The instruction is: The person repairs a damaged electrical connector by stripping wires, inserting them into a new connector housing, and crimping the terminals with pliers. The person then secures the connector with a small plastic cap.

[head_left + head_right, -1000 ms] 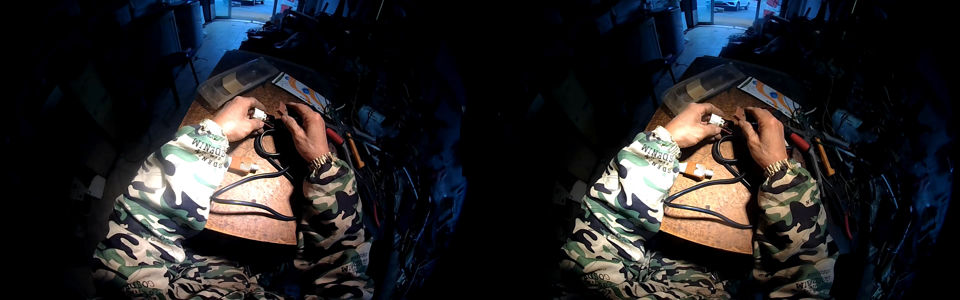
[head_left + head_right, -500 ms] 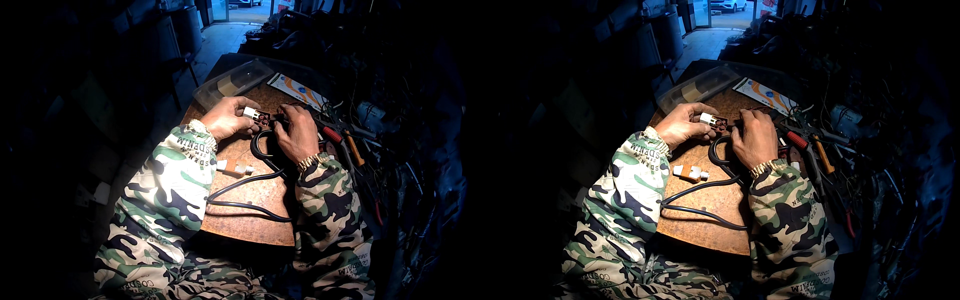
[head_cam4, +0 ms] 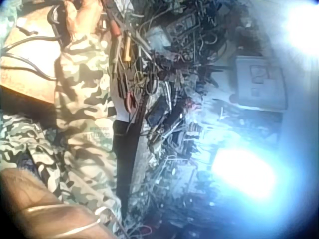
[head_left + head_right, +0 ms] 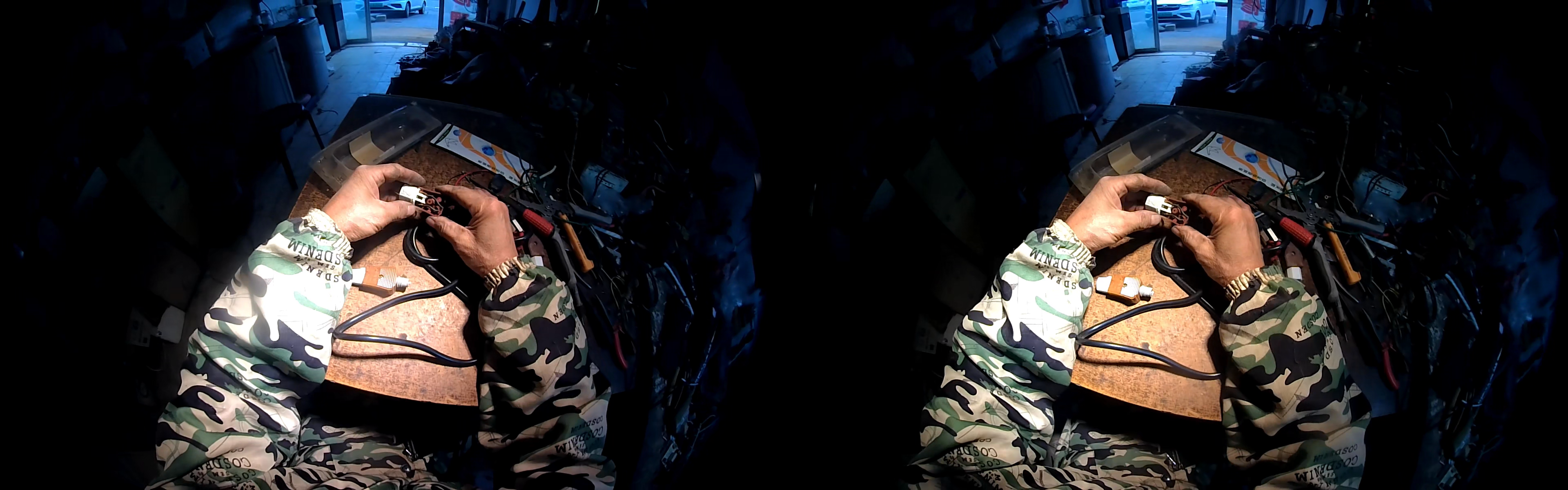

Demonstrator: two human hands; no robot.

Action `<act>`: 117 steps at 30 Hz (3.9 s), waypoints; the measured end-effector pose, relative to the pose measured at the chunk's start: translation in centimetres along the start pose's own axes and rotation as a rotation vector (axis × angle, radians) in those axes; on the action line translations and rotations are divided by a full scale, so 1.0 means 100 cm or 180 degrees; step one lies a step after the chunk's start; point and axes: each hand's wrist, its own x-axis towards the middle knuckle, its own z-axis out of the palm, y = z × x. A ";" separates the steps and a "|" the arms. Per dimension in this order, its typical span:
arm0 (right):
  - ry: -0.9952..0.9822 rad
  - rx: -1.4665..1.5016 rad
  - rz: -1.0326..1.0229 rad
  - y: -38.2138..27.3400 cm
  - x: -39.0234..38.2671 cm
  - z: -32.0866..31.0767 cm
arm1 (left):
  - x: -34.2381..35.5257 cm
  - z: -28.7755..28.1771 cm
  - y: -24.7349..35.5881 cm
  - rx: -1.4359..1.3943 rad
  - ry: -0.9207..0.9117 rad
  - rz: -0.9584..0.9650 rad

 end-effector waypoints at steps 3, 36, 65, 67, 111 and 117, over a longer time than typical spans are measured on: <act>0.0056 -0.0337 0.0115 -0.006 -0.007 -0.024 | 0.011 0.014 0.014 0.0137 -0.0107 0.0054; 0.0480 -0.1202 -0.0430 -0.014 -0.022 -0.036 | 0.023 0.009 0.005 -0.1583 -0.0992 -0.0404; 0.0501 -0.0450 -0.0470 -0.019 -0.015 -0.012 | 0.006 -0.005 0.000 -0.1252 -0.0510 -0.0440; 0.0532 -0.0492 -0.0533 -0.019 -0.015 -0.012 | 0.006 -0.005 0.000 -0.1244 -0.0515 -0.0434; 0.0484 -0.0444 -0.0282 -0.020 -0.016 -0.013 | 0.005 -0.008 0.002 -0.1299 -0.0687 -0.0552; 0.0469 -0.0399 -0.0224 -0.022 -0.016 -0.014 | 0.004 -0.010 0.003 -0.1445 -0.0994 -0.0415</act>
